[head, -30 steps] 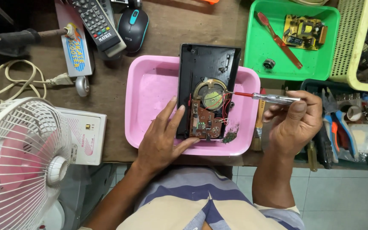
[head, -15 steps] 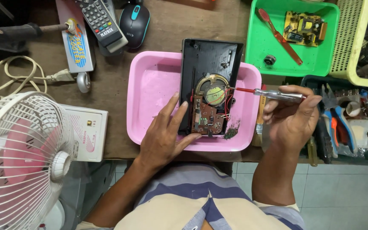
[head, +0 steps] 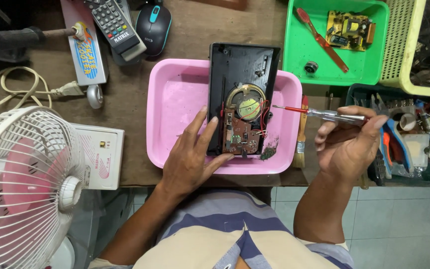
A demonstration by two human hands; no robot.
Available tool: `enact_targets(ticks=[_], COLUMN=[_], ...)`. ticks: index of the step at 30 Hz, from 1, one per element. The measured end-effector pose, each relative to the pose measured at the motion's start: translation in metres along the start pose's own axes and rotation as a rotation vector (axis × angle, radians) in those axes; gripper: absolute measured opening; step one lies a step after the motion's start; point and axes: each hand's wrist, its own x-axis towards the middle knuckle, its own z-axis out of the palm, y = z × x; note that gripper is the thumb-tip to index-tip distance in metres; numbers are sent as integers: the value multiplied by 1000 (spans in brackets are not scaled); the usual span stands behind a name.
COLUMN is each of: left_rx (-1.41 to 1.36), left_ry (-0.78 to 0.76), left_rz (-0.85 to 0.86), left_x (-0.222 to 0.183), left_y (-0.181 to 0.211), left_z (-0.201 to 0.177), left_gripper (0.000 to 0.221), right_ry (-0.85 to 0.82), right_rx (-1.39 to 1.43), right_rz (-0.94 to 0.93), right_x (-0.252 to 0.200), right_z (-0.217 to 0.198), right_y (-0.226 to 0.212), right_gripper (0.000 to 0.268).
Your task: Repairing an electronic device by inspecting and adjusting the internal circuit board and components.
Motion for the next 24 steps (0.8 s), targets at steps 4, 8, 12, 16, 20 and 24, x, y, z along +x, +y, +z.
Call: enact_targets(ticks=[4, 8, 12, 16, 20, 24], left_rx=[-12, 5, 1, 3, -1, 5], left_ry=[13, 18, 18, 20, 15, 13], left_rz=[0, 7, 9, 7, 5, 8], left_x=[-1, -1, -1, 0, 0, -1], left_y=[-1, -1, 0, 0, 0, 0], left_z=[1, 1, 0, -1, 0, 1], left_gripper=[90, 92, 92, 91, 93, 95], right_ry=[27, -12, 0, -54, -70, -58], right_rx=[12, 24, 36, 60, 68, 77], right_rz=[47, 34, 38, 14, 17, 32], right_x=[-1, 0, 1, 1, 1, 2], right_z=[3, 1, 5, 6, 6, 7], right_y=[3, 10, 12, 13, 15, 16], right_gripper=[59, 58, 58, 56, 55, 55])
